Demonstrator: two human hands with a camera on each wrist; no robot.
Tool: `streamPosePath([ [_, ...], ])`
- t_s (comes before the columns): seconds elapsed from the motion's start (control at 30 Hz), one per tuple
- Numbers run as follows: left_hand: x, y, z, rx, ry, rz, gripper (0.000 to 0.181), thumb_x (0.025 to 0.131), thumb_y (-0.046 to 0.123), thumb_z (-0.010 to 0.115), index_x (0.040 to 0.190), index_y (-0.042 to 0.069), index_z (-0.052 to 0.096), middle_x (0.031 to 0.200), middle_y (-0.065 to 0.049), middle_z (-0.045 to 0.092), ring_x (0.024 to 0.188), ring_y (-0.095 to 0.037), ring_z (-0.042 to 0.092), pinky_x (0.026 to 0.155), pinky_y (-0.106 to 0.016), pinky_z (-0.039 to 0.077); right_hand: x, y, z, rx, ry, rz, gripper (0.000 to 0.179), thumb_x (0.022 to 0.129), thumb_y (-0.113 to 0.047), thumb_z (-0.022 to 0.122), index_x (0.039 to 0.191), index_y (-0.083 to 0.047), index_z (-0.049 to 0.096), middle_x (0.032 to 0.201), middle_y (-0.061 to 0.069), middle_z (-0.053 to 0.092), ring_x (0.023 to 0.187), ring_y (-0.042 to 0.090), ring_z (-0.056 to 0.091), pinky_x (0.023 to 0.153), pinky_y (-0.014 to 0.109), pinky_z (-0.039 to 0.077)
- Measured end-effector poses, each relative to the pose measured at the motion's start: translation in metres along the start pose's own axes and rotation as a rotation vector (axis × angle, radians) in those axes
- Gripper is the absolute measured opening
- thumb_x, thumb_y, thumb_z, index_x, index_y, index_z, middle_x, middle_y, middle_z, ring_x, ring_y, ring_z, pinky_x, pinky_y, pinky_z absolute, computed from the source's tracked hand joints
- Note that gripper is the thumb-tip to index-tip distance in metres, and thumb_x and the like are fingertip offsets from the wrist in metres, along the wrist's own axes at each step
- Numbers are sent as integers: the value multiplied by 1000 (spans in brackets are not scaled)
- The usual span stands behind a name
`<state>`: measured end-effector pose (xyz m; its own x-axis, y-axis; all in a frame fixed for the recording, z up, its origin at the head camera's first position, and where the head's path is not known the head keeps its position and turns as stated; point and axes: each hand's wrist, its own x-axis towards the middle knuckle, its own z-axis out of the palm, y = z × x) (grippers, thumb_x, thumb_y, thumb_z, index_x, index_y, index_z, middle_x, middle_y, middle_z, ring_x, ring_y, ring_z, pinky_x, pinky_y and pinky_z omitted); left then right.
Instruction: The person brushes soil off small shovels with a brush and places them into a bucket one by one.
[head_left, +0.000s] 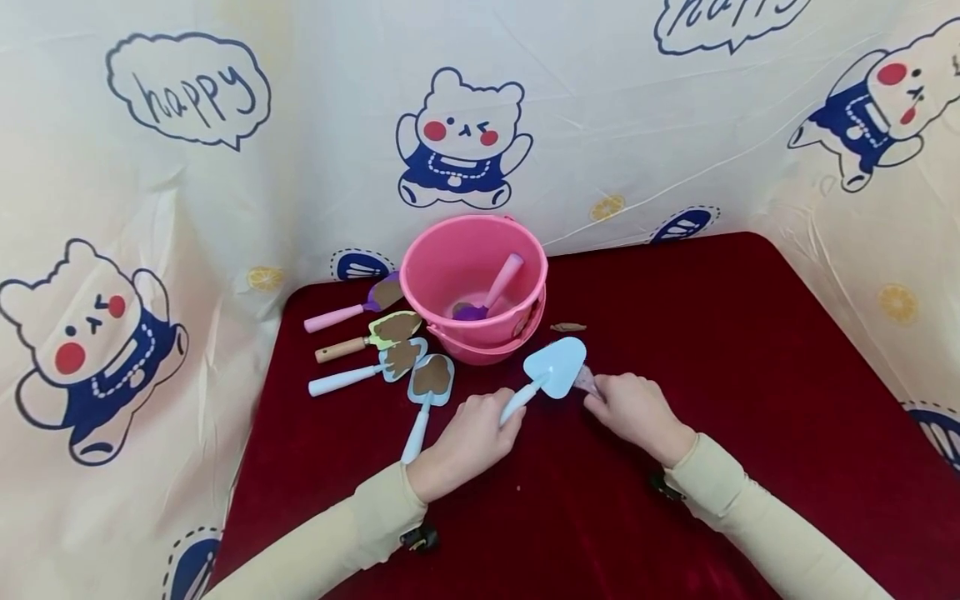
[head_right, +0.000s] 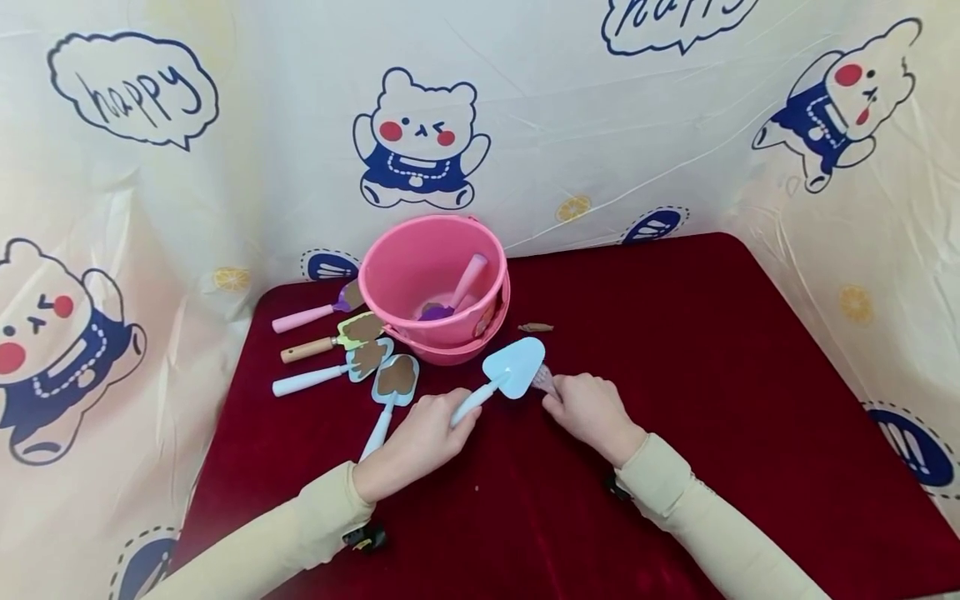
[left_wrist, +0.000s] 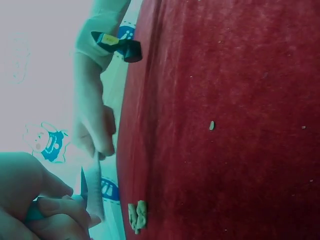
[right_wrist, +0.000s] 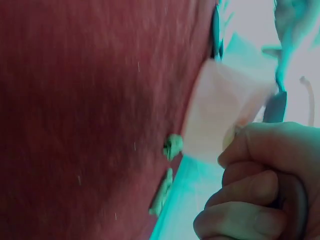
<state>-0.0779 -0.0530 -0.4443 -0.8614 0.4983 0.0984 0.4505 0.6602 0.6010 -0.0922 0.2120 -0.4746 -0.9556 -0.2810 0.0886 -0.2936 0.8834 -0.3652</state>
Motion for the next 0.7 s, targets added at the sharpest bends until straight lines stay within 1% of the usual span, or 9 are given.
streamPosePath([
  [0.1,2,1,1,2,14,19,16,102,14,64,88,7,59,62,3,48,50,-9,45,46,-26,40,0,-4,3,7,-39,-57,35,91,-19,66,64,-19,43,54,-9,36,48,10,36,44,31,37],
  [0.17,3,1,2,9,15,28,16,102,13,64,88,7,59,63,3,48,51,-10,45,46,-26,40,0,-4,4,12,-39,-62,36,92,-19,66,64,-20,43,53,-10,37,48,10,36,44,31,38],
  [0.3,2,1,2,11,-5,13,15,102,14,64,89,7,59,62,3,48,51,-9,44,47,-26,40,2,1,-1,16,8,3,35,91,-17,65,65,-18,42,54,-7,36,49,12,35,44,32,35],
  [0.4,2,1,-1,-13,-4,-9,15,102,15,64,90,7,59,62,4,47,49,-8,42,46,-25,39,4,4,-4,18,30,36,34,91,-16,65,66,-16,42,54,-5,36,49,13,34,44,32,34],
  [0.47,2,1,-2,-29,8,-13,15,103,16,64,90,8,59,62,5,46,49,-7,42,46,-25,39,5,3,-3,18,28,18,34,92,-16,65,66,-17,43,54,-5,37,49,12,35,44,32,34],
  [0.57,4,3,-4,-41,26,-6,16,103,16,64,89,8,59,62,5,45,49,-7,41,46,-25,40,6,-2,3,26,4,-46,35,92,-17,65,65,-19,43,54,-8,36,49,10,35,44,31,36],
  [0.63,4,3,-3,-45,19,-8,16,103,16,63,90,9,59,63,5,45,49,-7,42,46,-25,40,5,-5,7,38,-15,-81,37,92,-18,66,64,-20,43,54,-10,35,49,8,34,44,30,37],
  [0.7,4,3,-3,-54,8,-11,16,103,16,63,90,9,59,63,5,45,49,-7,42,46,-25,40,5,-6,8,58,-23,-87,38,92,-18,67,64,-20,42,54,-11,34,49,7,33,44,29,35],
])
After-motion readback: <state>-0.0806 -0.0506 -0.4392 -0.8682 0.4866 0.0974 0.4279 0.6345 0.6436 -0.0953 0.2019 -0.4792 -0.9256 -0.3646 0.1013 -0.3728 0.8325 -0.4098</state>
